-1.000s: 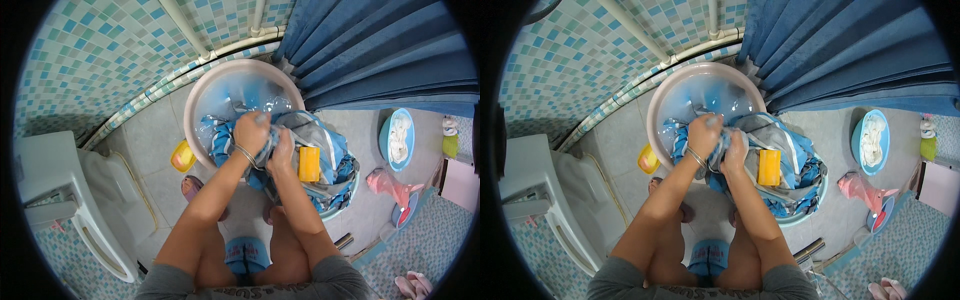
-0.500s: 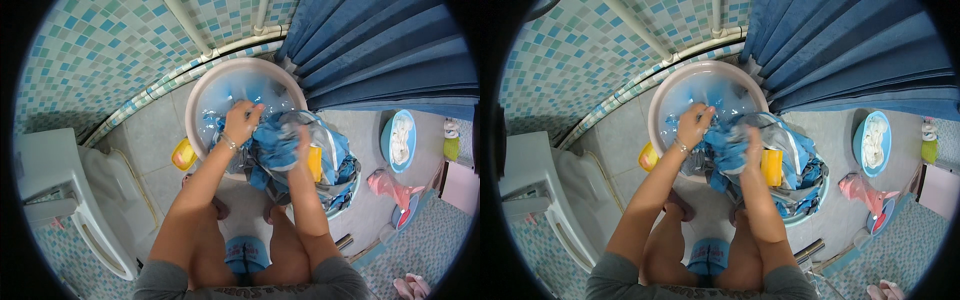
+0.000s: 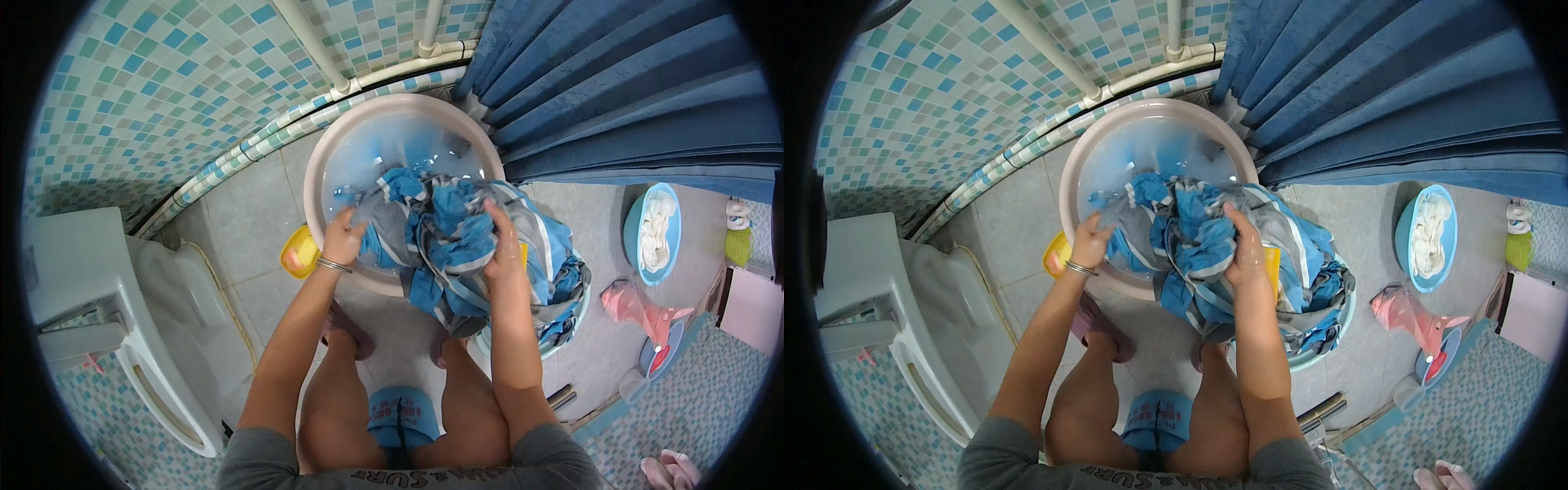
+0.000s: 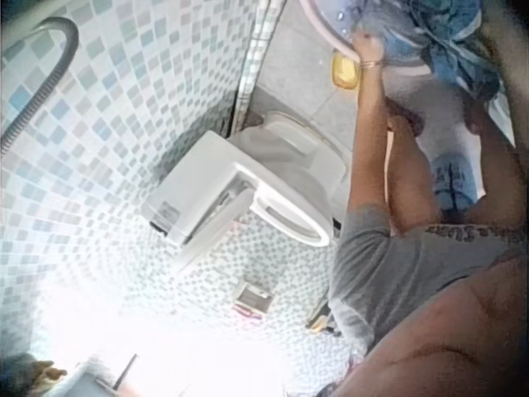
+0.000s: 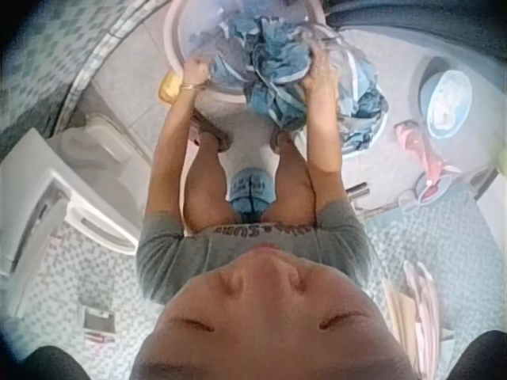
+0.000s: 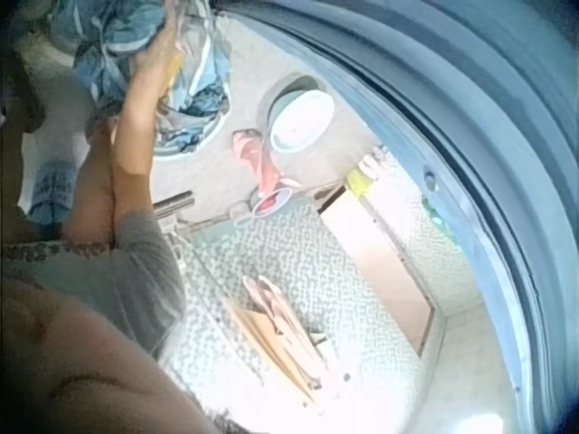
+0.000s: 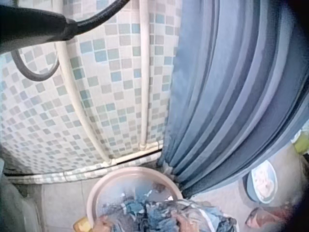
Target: The person is sitting on a small stool in a bathroom, hand-washing a blue and grey striped garment in a large white basin filled with water. They use a yellow bar of soap to scrub the fabric, repeatedly dipping and wringing the item.
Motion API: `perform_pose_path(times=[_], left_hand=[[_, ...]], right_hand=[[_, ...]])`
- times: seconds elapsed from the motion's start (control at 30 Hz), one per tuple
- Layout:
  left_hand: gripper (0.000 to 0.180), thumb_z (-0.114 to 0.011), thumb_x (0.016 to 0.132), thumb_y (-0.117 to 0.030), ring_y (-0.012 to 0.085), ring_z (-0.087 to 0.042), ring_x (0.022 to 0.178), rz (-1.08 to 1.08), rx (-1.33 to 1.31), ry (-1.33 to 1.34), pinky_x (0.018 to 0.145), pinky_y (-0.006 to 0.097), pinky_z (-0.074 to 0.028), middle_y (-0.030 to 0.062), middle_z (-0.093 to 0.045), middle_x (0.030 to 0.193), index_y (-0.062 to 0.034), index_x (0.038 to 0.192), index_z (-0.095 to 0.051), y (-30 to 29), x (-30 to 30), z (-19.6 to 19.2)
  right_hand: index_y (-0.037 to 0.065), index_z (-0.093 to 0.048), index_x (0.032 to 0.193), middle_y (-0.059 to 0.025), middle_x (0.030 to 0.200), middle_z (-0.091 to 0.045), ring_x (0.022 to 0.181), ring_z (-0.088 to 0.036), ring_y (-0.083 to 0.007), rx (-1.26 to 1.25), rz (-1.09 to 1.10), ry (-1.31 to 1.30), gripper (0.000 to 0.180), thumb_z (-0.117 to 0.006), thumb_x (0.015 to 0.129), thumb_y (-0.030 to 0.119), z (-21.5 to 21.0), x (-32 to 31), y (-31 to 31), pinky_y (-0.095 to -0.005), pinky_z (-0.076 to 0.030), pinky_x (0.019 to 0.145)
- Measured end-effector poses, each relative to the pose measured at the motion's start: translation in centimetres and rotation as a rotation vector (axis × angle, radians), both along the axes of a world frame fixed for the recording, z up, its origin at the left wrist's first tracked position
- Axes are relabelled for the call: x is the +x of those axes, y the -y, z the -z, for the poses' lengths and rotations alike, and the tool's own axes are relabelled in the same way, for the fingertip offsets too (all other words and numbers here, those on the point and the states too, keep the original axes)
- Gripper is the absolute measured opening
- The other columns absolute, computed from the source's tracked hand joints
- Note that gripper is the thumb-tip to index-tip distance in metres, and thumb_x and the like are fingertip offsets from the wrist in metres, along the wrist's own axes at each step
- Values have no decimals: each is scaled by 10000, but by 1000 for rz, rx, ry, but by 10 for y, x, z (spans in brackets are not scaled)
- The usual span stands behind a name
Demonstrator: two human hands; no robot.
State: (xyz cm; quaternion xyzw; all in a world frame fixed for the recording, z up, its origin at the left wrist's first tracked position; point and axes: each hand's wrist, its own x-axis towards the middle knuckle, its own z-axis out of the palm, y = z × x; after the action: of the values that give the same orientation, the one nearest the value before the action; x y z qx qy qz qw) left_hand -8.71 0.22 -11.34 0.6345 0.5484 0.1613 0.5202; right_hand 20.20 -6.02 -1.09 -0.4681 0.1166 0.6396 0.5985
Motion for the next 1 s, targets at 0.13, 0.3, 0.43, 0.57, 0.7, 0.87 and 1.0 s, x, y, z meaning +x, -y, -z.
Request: perform_pose_path(times=[0.13, 0.3, 0.43, 0.57, 0.7, 0.87, 1.0], left_hand=[[447, -689, 790, -192, 268, -447, 1263, -333, -303, 866, 1063, 361, -308, 142, -494, 1364, -4, 1186, -600, -15, 56, -85], [389, -746, 751, -346, 374, -352, 1301, 223, 516, 287, 1072, 492, -254, 161, -466, 1382, 24, 668, -661, 33, 124, -139], [492, -725, 791, -387, 319, -549, 1062, -513, 49, 167, 929, 389, -410, 192, -608, 1098, 64, 966, -633, -16, 153, -86], [562, -702, 832, -393, 303, -588, 1021, -495, -364, 598, 910, 348, -432, 217, -620, 1096, 89, 1093, -580, -28, 138, -84], [405, -788, 680, -384, 408, -459, 1143, 79, 475, 211, 976, 489, -358, 225, -490, 1261, -42, 875, -694, 39, 138, -103], [276, -725, 754, -299, 393, -516, 1032, -27, 425, 107, 869, 461, -421, 227, -520, 1129, -30, 790, -673, 41, 156, -110], [370, -663, 837, -310, 393, -583, 996, -363, 459, 116, 860, 425, -465, 210, -596, 1050, -26, 1070, -625, -18, 163, -75]], right_hand=[[40, -606, 1102, -111, 1041, -655, 962, -618, -284, 138, 74, -65, 397, -670, 833, 325, 27, 4, 8, -425, -489, 898], [64, -598, 1104, -114, 1066, -642, 987, -608, -287, 88, 78, -294, 446, -612, 857, 435, 15, -30, -7, -427, -481, 907], [91, -625, 976, -80, 924, -651, 842, -631, -224, 112, 15, -164, 291, -624, 825, 339, 48, -54, 13, -359, -527, 786], [81, -629, 938, -65, 869, -657, 789, -642, -221, 128, 144, -196, 238, -612, 820, 287, 23, -48, 0, -337, -538, 743], [79, -621, 989, -72, 964, -649, 894, -627, -232, 240, 165, -286, 264, -589, 867, 311, 17, -39, -15, -355, -511, 840], [84, -598, 973, -60, 893, -622, 821, -604, -206, 341, 108, -320, 223, -557, 871, 279, 58, -40, 8, -336, -501, 779], [61, -604, 970, -93, 944, -644, 882, -620, -260, 209, 149, -203, 303, -554, 802, 307, 75, -43, 22, -363, -503, 849]])
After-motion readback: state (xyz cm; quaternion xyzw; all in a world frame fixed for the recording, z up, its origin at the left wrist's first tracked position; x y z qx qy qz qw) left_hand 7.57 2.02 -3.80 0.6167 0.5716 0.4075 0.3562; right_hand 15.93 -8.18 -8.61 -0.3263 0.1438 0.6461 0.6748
